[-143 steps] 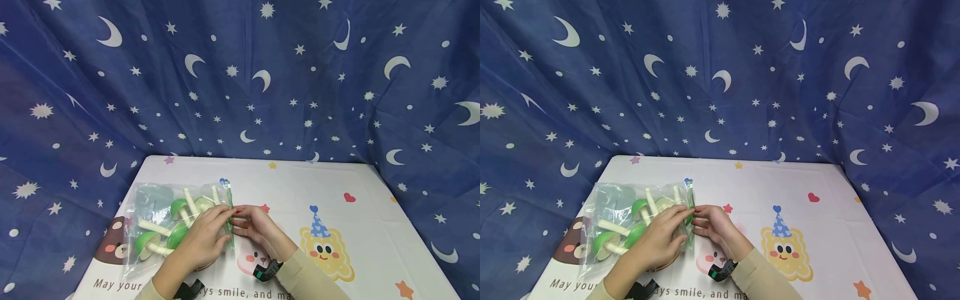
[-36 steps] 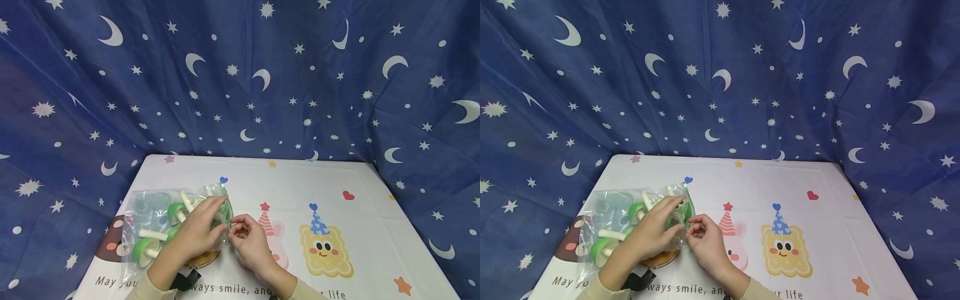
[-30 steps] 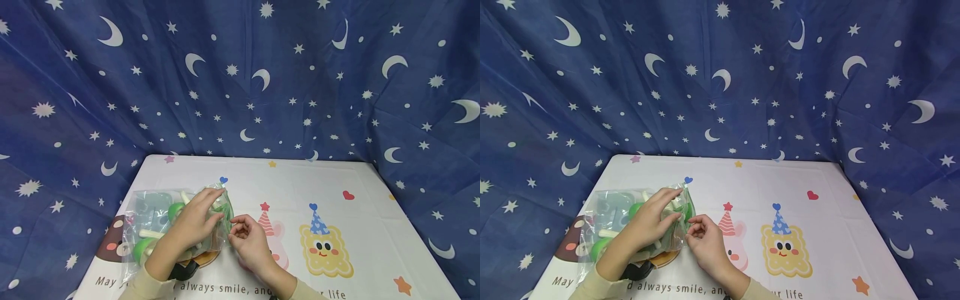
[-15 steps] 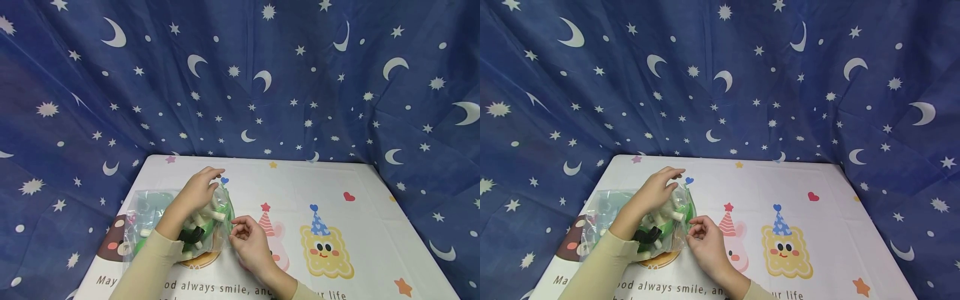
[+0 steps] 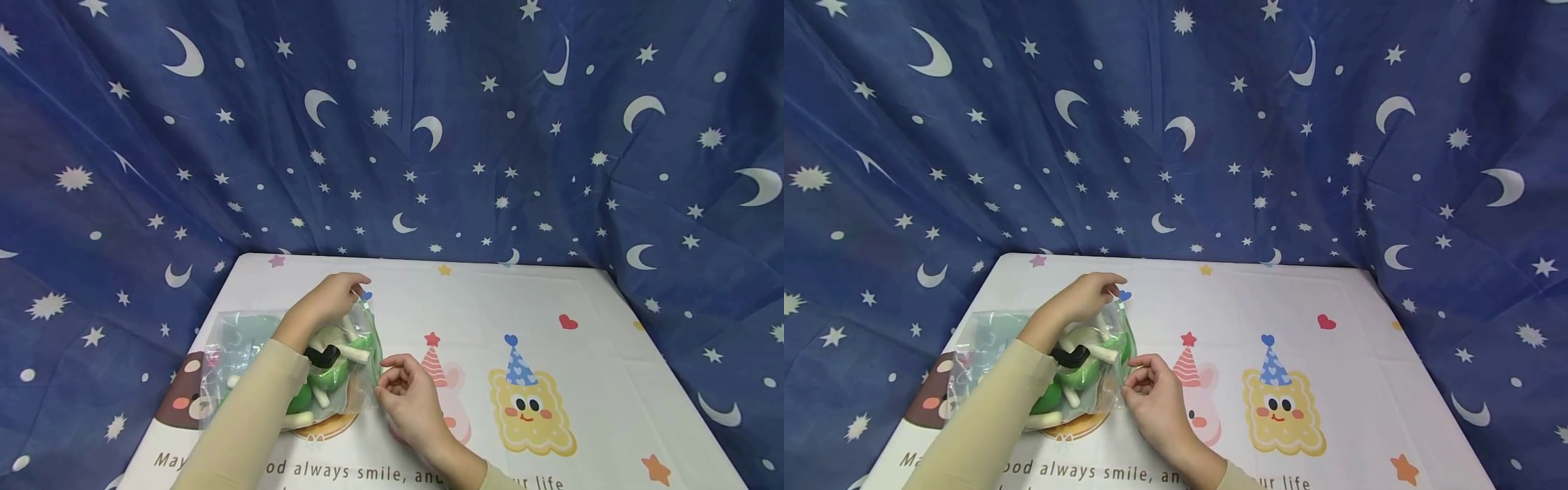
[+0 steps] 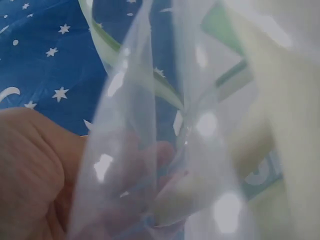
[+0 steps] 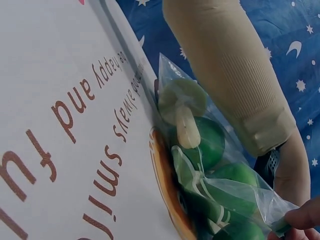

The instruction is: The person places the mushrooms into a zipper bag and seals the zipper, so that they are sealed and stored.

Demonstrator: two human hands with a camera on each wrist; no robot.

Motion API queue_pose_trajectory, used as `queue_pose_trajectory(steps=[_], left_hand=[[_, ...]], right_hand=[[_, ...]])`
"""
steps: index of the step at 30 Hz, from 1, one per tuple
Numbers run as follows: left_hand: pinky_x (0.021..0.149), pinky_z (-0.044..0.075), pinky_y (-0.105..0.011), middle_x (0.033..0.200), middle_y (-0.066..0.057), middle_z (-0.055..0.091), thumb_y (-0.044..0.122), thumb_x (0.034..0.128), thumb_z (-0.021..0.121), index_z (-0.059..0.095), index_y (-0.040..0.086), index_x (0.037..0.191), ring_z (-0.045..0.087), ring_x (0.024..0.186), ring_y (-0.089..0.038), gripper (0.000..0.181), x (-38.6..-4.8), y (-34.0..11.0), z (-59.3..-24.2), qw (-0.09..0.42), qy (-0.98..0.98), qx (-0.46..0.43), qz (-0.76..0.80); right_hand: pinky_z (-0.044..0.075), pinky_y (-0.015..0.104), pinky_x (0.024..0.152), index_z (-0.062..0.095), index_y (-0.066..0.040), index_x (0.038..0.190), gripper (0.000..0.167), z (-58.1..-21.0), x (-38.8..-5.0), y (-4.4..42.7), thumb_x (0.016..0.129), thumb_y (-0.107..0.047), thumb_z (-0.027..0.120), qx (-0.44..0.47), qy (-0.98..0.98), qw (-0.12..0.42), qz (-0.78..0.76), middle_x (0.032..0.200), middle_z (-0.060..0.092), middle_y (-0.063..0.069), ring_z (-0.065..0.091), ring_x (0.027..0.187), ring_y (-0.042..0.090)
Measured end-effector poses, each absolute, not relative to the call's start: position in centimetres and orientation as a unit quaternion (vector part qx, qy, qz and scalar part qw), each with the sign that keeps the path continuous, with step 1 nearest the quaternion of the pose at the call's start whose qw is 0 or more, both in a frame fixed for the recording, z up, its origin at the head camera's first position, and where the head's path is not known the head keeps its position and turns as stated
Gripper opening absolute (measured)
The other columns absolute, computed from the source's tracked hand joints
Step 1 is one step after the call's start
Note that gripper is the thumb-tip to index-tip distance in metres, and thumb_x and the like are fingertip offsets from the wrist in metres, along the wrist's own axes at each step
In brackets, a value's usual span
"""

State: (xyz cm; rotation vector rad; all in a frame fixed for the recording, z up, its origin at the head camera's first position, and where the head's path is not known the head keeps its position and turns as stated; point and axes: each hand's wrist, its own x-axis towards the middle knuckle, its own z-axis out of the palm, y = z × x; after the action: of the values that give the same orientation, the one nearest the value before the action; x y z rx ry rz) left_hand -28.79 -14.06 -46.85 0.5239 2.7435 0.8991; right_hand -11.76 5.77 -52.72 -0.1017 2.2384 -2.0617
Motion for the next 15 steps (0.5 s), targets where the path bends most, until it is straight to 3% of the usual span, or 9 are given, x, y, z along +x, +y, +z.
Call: queue_pose_trajectory(steps=[7, 15], left_hand=[[0.081, 0.052, -0.029, 0.120, -0.012, 0.077, -0.009, 0.0986, 0.053, 0.060, 0.005, 0.151, 0.068, 0.103, -0.022, 0.055, -29.9, -14.0, -47.9, 0.145, 0.912, 0.177, 0.341], [0.069, 0.052, -0.025, 0.109, -0.012, 0.077, -0.013, 0.0871, 0.058, 0.063, 0.004, 0.148, 0.069, 0.092, -0.020, 0.063, -31.0, -13.9, -49.3, 0.142, 0.877, 0.180, 0.423]], right_hand=[[0.057, 0.017, 0.074, 0.062, 0.000, 0.125, 0.044, -52.8, -11.6, 6.0, 0.084, 0.012, 0.073, -0.028, 0.733, 0.047, -0.678, 0.090, 0.068, 0.005, 0.067, 0.082, 0.012], [0.058, 0.017, 0.076, 0.062, 0.002, 0.126, 0.044, -52.7, -11.5, 6.2, 0.085, 0.013, 0.073, -0.023, 0.736, 0.050, -0.675, 0.090, 0.068, 0.004, 0.067, 0.083, 0.012]])
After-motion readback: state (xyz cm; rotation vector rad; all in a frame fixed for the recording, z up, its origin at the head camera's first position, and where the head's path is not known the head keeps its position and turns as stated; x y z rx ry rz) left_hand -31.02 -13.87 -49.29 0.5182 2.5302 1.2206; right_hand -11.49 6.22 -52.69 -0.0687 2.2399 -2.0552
